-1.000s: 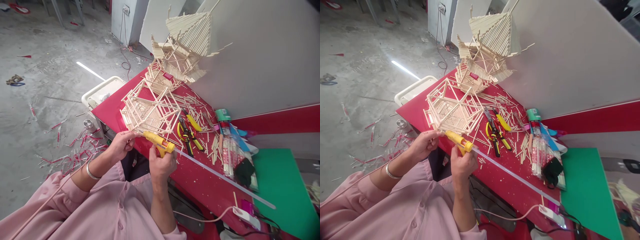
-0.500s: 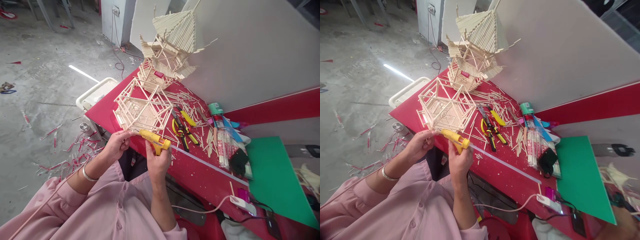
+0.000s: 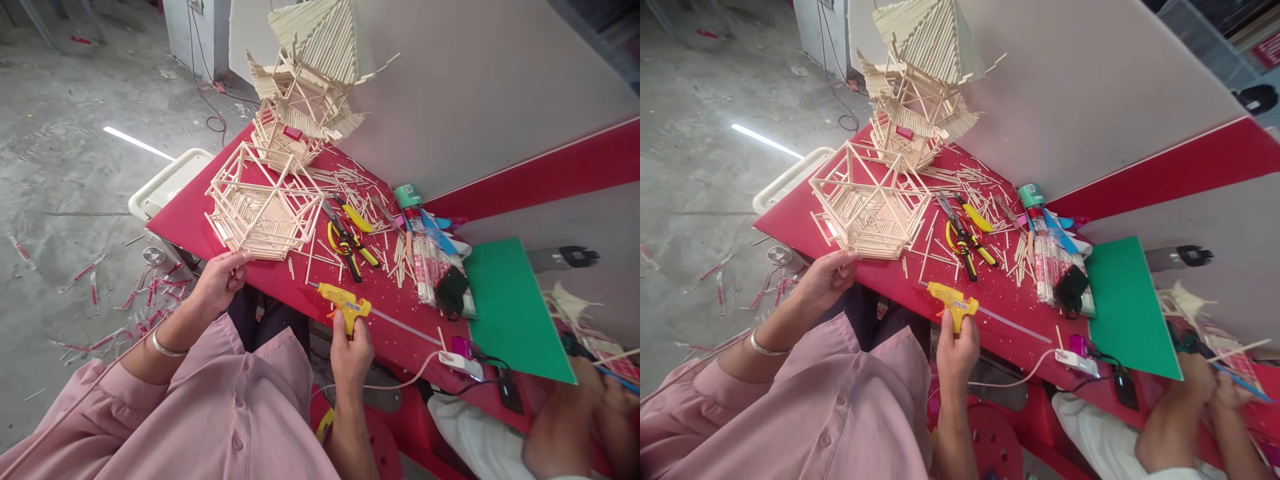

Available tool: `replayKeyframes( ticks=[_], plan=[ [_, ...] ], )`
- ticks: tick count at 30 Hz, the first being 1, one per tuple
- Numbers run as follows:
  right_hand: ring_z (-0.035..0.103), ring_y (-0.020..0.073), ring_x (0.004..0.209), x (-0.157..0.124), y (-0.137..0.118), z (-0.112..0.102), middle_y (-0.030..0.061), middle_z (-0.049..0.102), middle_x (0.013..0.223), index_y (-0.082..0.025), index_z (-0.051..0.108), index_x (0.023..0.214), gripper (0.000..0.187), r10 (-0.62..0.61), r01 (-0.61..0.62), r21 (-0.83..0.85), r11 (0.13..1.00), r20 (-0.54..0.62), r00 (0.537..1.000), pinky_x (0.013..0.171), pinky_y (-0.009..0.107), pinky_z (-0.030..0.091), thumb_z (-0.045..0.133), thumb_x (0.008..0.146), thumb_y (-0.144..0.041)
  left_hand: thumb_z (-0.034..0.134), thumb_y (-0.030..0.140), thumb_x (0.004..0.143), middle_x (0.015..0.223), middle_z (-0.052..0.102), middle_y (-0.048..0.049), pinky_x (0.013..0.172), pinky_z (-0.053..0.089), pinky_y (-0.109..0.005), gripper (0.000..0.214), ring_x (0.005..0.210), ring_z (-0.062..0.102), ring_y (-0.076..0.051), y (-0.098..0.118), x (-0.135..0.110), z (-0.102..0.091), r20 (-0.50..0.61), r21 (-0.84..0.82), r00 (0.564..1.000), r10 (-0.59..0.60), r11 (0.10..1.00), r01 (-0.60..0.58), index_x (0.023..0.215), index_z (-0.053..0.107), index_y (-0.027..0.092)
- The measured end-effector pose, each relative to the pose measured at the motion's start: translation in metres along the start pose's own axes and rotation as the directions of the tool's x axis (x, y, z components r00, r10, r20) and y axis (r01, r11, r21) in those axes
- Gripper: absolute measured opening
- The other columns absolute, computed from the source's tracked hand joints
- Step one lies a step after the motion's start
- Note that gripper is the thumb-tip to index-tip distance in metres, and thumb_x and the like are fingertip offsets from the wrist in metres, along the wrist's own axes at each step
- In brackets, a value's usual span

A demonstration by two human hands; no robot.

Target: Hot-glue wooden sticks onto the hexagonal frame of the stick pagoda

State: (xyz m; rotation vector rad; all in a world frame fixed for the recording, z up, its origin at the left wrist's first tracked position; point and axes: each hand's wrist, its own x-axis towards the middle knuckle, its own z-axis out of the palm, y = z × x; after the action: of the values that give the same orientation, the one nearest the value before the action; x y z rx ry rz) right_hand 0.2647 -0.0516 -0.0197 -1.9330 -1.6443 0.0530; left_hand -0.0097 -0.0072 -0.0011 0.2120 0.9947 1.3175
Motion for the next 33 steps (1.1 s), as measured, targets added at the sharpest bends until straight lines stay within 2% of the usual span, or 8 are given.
replayKeyframes(
  ticks=[5,8,12,20,23,26,30,33],
  plan=[
    [0.053,0.0181,0.066,0.002,0.024,-0.012,0.0055,0.059,0.072,-0.019,0.059,0.076,0.062,0.121,-0.124,-0.072,0.99,-0.045,0.992,0.063,0.027,0.039,0.037,0.087,-0.075,0.075,0.025,0.062,0.044,0.039,0.0065,0.039,0.016,-0.019,0.016,0.038,0.026,-0.003,0.001,0.0,0.001,-0.009,0.014,1.0,0.005,1.0,-0.005,0.064,0.065,0.013],
    [0.053,0.0202,0.07,0.01,0.037,-0.01,0.0082,0.06,0.076,-0.019,0.062,0.077,0.071,0.149,-0.161,-0.141,0.977,-0.092,0.985,0.064,0.029,0.038,0.029,0.085,-0.081,0.075,0.025,0.062,0.043,0.039,0.0064,0.038,0.015,-0.019,0.016,0.037,0.025,-0.002,0.001,0.0,0.001,-0.008,0.0,1.0,0.004,1.0,-0.004,0.062,0.063,0.013],
    [0.052,0.0207,0.067,0.02,0.06,-0.004,0.0097,0.063,0.074,-0.018,0.067,0.077,0.078,0.206,-0.213,-0.217,0.952,-0.056,0.977,0.061,0.03,0.035,0.022,0.085,-0.081,0.074,0.024,0.062,0.043,0.04,0.0064,0.038,0.015,-0.019,0.016,0.037,0.026,-0.002,0.001,0.0,0.002,-0.008,-0.007,1.0,0.001,1.0,-0.001,0.062,0.063,0.013],
    [0.055,0.0227,0.066,0.026,0.076,-0.003,0.0152,0.065,0.071,-0.01,0.076,0.084,0.079,0.076,-0.115,-0.308,0.944,-0.134,0.988,0.061,0.032,0.036,0.024,0.092,-0.069,0.074,0.025,0.062,0.043,0.039,0.0066,0.038,0.015,-0.02,0.016,0.037,0.025,-0.002,0.0,0.001,-0.001,-0.006,-0.004,1.0,-0.008,1.0,0.008,0.063,0.065,0.012],
    [0.055,0.0232,0.068,0.026,0.066,-0.012,0.0153,0.064,0.075,-0.013,0.077,0.086,0.061,-0.024,-0.071,-0.447,0.892,-0.204,0.979,0.059,0.033,0.034,0.039,0.093,-0.06,0.074,0.025,0.063,0.043,0.04,0.0064,0.039,0.015,-0.02,0.016,0.038,0.026,-0.003,0.0,0.002,-0.002,-0.011,-0.003,1.0,-0.005,1.0,0.005,0.065,0.066,0.012],
    [0.058,0.0249,0.073,0.026,0.045,-0.02,0.0149,0.067,0.082,-0.015,0.076,0.093,0.04,-0.202,0.019,-0.507,0.862,-0.308,0.929,0.062,0.035,0.039,0.056,0.089,-0.049,0.074,0.025,0.063,0.043,0.041,0.0057,0.039,0.015,-0.02,0.017,0.038,0.026,-0.003,-0.001,0.002,-0.003,-0.011,0.004,1.0,-0.009,1.0,0.009,0.06,0.063,0.013],
    [0.064,0.0204,0.078,0.021,-0.012,-0.006,0.0094,0.067,0.082,-0.017,0.074,0.095,0.016,-0.424,0.375,-0.21,0.903,-0.293,0.857,0.073,0.032,0.05,0.065,0.088,-0.027,0.075,0.027,0.063,0.044,0.042,0.0049,0.039,0.012,-0.021,0.018,0.038,0.025,-0.003,-0.003,0.005,-0.005,-0.012,0.001,1.0,-0.008,1.0,0.008,0.06,0.063,0.014],
    [0.064,0.0147,0.075,0.014,-0.065,0.022,0.0059,0.068,0.084,-0.02,0.07,0.101,0.014,-0.53,0.559,0.11,0.822,-0.211,0.821,0.073,0.028,0.052,0.064,0.089,-0.019,0.075,0.027,0.064,0.044,0.043,0.0044,0.04,0.012,-0.021,0.018,0.038,0.025,-0.003,-0.004,0.005,-0.006,-0.021,0.005,1.0,-0.011,1.0,0.011,0.06,0.064,0.013]
  ],
)
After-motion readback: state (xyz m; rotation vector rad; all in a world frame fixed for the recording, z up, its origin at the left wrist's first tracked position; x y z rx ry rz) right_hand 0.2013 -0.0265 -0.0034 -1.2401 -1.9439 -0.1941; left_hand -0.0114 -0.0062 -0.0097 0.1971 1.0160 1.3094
